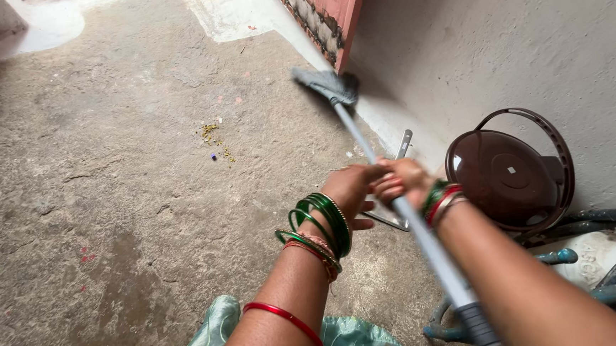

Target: The person sweeps debris from a concrete floor into a metal dustpan using a broom.

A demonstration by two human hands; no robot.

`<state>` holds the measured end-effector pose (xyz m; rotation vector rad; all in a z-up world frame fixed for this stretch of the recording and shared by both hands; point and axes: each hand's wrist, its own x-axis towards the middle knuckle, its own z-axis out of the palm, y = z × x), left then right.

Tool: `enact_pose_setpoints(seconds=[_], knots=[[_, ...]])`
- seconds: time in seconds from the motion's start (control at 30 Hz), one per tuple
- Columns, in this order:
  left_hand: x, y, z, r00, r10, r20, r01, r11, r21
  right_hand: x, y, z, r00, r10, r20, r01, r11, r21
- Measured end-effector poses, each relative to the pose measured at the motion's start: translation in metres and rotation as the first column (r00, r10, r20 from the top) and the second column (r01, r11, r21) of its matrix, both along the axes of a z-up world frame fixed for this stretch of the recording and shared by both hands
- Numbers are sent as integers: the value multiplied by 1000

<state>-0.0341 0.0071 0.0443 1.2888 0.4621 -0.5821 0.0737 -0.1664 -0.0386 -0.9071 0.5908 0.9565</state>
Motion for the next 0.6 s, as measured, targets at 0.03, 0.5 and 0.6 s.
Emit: enact_pose_setpoints(seconds=[0.03, 0.5, 0.6], knots=[[3, 3, -6, 1000, -2, 2, 2, 1000, -1, -6, 14, -7, 1000, -23, -6, 23, 999, -25], [17, 18, -41, 949, 243, -199, -207, 960, 187, -134, 37, 44, 939, 294, -179, -267, 950, 160], [20, 20, -49, 928, 333, -168, -297, 932, 208, -147, 22, 65, 922, 327, -206, -301, 942, 151]])
